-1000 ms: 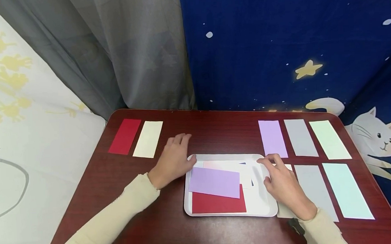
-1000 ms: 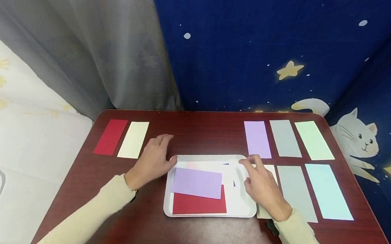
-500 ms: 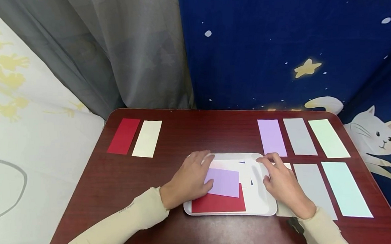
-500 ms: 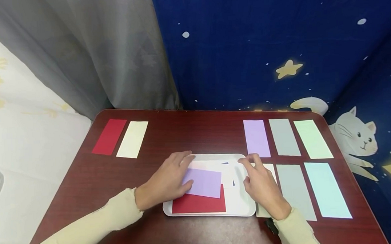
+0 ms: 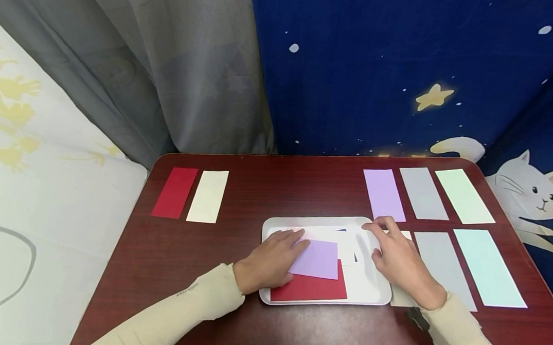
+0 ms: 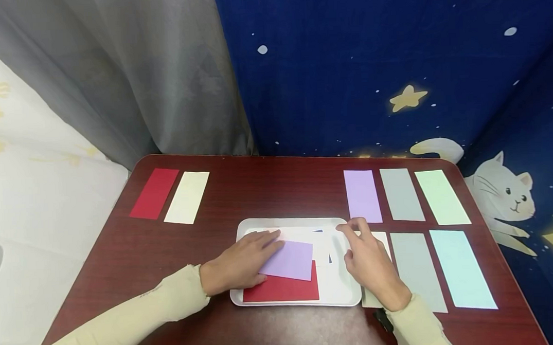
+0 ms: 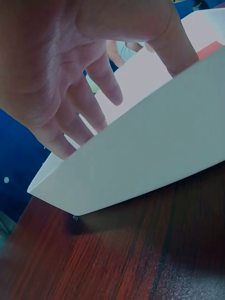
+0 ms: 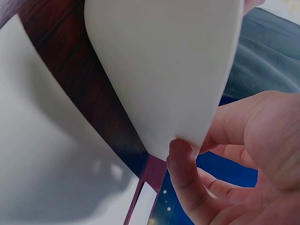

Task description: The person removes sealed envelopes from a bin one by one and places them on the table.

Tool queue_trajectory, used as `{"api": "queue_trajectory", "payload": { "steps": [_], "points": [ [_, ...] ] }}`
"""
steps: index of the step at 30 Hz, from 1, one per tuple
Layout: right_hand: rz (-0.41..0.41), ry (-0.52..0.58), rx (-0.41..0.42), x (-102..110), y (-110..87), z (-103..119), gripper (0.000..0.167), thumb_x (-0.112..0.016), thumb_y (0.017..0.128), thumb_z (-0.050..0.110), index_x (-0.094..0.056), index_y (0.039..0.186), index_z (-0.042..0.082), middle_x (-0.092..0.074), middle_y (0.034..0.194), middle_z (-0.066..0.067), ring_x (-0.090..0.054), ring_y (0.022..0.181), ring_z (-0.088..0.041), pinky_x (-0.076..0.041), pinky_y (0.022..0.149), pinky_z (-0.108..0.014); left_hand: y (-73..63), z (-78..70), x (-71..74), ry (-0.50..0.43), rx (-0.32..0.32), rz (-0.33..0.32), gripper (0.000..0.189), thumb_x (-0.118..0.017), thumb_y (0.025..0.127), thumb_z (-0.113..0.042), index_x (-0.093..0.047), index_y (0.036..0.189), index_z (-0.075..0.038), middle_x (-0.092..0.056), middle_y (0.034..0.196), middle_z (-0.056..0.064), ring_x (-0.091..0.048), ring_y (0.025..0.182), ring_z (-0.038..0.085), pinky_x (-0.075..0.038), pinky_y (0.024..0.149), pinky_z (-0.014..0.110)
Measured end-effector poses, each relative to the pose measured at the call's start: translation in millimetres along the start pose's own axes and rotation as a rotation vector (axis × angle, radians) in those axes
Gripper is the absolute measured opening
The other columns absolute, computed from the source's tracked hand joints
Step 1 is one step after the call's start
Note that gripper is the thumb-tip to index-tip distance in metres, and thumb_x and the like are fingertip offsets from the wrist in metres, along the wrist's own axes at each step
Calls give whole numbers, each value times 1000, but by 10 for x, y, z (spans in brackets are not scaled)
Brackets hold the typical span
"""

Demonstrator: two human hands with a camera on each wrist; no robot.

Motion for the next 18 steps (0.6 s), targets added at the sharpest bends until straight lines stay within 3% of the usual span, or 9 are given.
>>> {"api": "queue_trajectory", "payload": {
  "steps": [10,18],
  "points": [
    [-9,3,7,-3,1,0,60,-79,76,-19,-71,132,2,-58,128,-21,-71,87,-38,-60,63,-46,1,21,-44,9,11,26,71,-88,91,-28,-59,152,-8,-63,150,14,-61,138,33,-44,119,45],
    [4,5,-11,-20,-8,-17,60,-80,77,-19,-71,133,2,-57,129,-22,-72,90,-40,-62,65,-47,14,22,-49,10,11,18,72,-90,89,-28,-59,152,-12,-63,142,8,-62,124,31,-50,106,47]
  ]
}}
Point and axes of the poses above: each hand's wrist, its own y-axis towards the middle knuckle, its own x-axis out of the back of the hand, z = x × y, the point moved 10 cm from there along y, towards the middle knuckle
